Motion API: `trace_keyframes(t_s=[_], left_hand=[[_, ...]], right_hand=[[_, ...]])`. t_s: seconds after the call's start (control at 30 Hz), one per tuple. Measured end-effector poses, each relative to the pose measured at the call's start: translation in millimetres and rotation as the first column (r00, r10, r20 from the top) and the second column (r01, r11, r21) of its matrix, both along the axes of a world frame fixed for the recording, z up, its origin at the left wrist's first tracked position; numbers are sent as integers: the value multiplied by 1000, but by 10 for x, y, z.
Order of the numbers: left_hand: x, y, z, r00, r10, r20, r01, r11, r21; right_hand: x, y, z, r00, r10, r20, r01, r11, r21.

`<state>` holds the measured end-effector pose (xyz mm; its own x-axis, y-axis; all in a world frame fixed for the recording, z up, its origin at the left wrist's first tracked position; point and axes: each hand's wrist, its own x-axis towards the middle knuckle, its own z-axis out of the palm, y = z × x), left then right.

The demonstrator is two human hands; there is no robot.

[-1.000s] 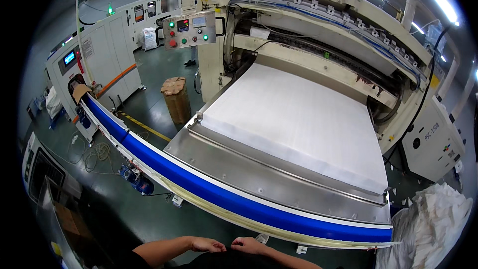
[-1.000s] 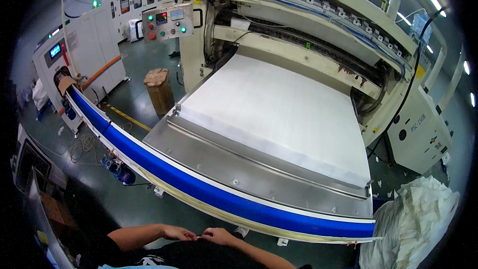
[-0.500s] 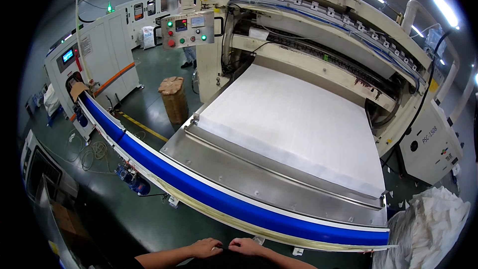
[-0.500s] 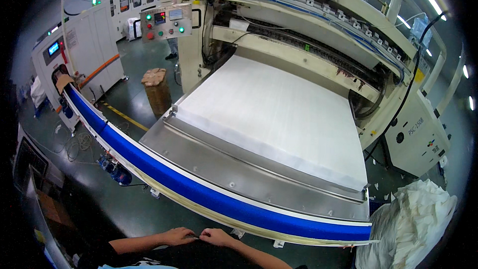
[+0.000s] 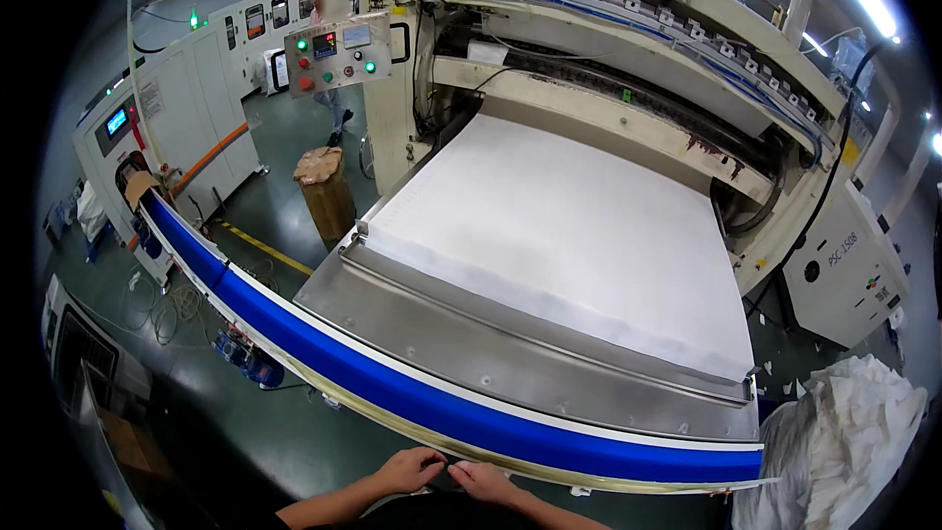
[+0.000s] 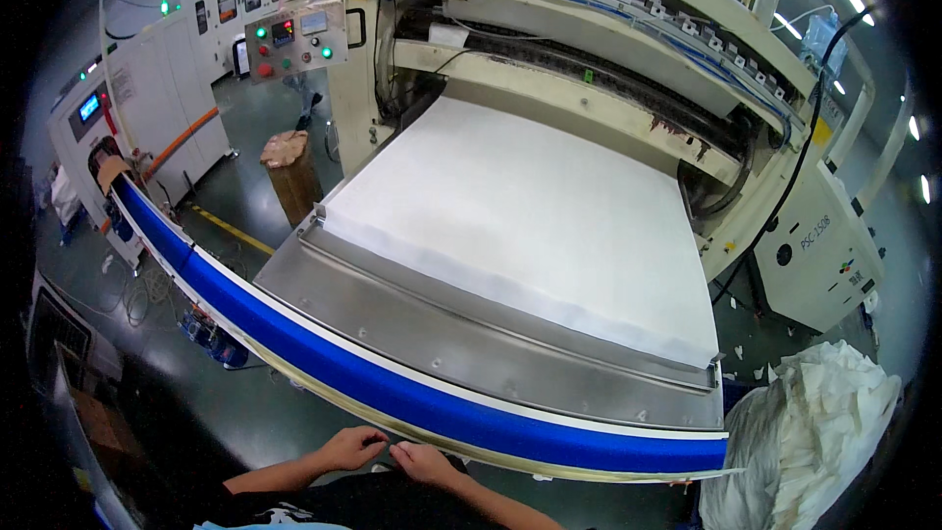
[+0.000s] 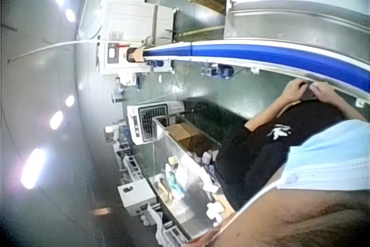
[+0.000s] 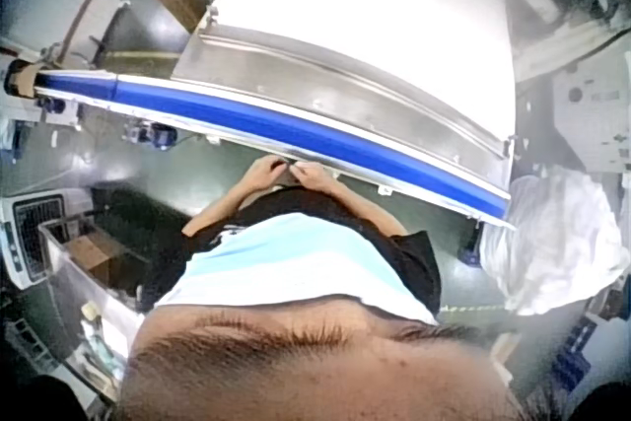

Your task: The person repeatedly feeds a large white sheet of paper into a printing machine by hand. They align the sheet with the machine's rollers and push it through, repeating this action multiple times throughout the clip.

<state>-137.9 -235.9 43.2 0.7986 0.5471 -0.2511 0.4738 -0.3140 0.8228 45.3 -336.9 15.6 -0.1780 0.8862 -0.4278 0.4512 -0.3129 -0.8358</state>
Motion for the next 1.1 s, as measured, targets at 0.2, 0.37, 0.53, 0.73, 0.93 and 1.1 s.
trace_keyframes(t_s=[0.2, 0.37, 0.53, 0.73, 0.93, 1.1], left_hand=[[530, -4, 98, 998, -48, -44, 47, 999, -25], [894, 24, 73, 997, -83, -4, 82, 997, -13], [1106, -25, 149, 983, -132, -127, 122, 989, -83], [1031, 40, 89, 989, -129, -79, 108, 968, -225], [952, 397, 202, 986, -108, -125, 111, 994, 22], [935, 1135, -25, 994, 43, -97, -16, 964, 264]], right_hand=[[353, -50, 82, 990, -135, -35, 137, 988, 74], [709, -92, 167, 974, -218, -56, 219, 976, 15], [1043, -64, 286, 983, -173, -53, 175, 984, 42], [1234, 61, 255, 993, -3, -117, -7, 997, -83], [1215, 373, 205, 972, 182, -146, -188, 982, -26], [1250, 936, 283, 996, 14, 83, -9, 998, -61]])
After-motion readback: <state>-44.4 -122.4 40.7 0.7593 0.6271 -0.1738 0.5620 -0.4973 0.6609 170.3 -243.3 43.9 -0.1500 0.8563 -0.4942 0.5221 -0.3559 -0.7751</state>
